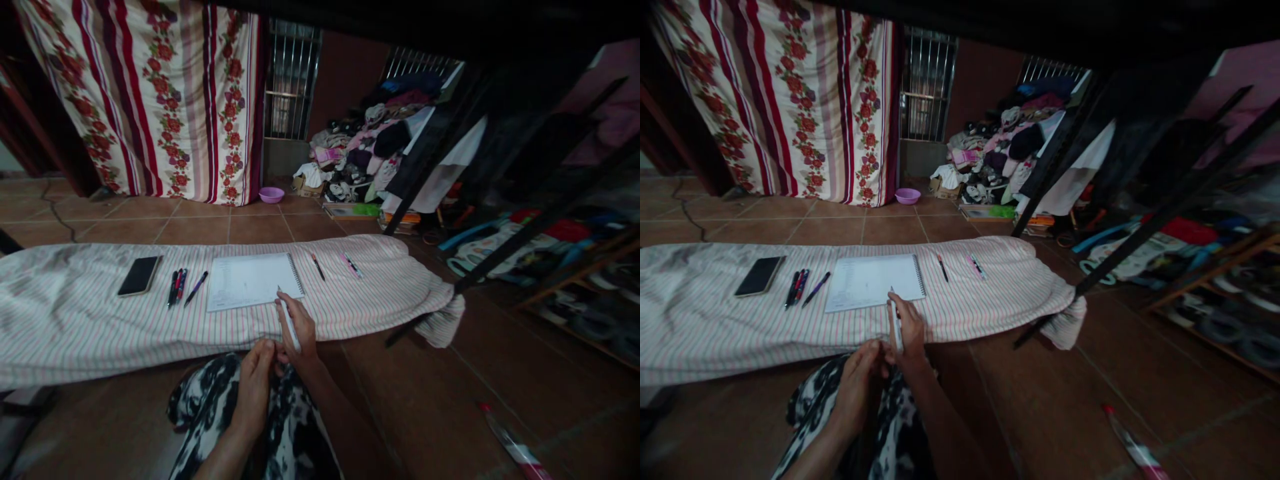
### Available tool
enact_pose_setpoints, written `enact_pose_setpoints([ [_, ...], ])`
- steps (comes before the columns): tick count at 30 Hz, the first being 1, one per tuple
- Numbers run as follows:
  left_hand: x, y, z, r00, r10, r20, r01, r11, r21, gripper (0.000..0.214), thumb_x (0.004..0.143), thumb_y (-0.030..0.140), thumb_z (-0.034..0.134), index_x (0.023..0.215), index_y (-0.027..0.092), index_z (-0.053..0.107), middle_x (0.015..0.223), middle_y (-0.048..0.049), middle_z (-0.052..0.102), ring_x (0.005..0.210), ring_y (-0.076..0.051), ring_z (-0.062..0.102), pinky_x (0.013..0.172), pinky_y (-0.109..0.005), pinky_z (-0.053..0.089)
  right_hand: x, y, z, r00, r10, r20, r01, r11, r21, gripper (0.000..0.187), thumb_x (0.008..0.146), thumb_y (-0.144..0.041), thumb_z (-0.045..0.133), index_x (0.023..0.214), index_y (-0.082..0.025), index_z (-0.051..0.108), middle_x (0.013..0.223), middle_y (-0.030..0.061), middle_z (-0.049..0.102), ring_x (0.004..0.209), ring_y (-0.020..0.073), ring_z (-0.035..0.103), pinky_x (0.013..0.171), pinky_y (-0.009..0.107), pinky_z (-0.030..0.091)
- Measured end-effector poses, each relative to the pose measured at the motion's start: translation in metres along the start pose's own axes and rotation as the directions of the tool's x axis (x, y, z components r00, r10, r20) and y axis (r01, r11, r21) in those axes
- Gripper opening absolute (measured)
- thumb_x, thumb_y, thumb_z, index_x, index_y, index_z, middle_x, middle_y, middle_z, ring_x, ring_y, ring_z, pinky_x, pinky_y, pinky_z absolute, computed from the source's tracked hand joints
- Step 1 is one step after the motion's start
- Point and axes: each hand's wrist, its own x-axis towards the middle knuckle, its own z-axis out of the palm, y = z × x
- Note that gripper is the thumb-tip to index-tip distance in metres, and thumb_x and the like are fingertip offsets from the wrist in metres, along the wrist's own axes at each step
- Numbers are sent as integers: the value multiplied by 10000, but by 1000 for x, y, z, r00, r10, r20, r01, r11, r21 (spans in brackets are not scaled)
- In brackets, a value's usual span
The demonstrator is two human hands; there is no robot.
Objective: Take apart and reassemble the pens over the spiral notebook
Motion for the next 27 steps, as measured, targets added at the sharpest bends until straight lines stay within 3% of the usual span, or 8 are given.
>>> enact_pose_setpoints([
  [4, -8, 11, -4, 998, -6, 63, 9, 999, -47, 346, 779, 499, 511, 705, 170, 590, 637, -6, 597, 563, -119, 486, 564, -230, 386, -4, -2, -3, 995, -93, 48, 95, 995, -44, 397, 850, -137, 369, 1203, -211, 535, 1060, 77, 643, 1001, 177, 590, 861, 312, 486],
  [16, -25, 17, -9, 992, -51, 114, 61, 995, -84, 365, 689, 471, 631, 844, 149, 562, 556, 6, 568, 521, -114, 502, 480, -211, 369, -12, -16, -7, 982, -167, 93, 179, 973, -146, 467, 857, -84, 308, 1284, -194, 465, 1103, 107, 613, 1045, 197, 541, 882, 363, 473],
  [22, -24, 18, -11, 997, -52, 59, 58, 992, -109, 425, 614, 479, 685, 836, 133, 574, 536, 6, 590, 450, -103, 509, 469, -219, 391, -10, -13, -9, 972, -181, 149, 212, 951, -226, 420, 874, -88, 310, 1238, -167, 505, 1032, 108, 633, 991, 194, 549, 845, 350, 482],
  [27, -18, 28, -5, 995, -95, 10, 96, 985, -145, 434, 593, 431, 713, 871, 124, 584, 634, -28, 645, 517, -125, 582, 529, -242, 449, 1, -2, -17, 968, -158, 197, 214, 928, -304, 358, 867, -99, 365, 1150, -165, 574, 949, 91, 645, 920, 194, 562, 819, 334, 482],
])
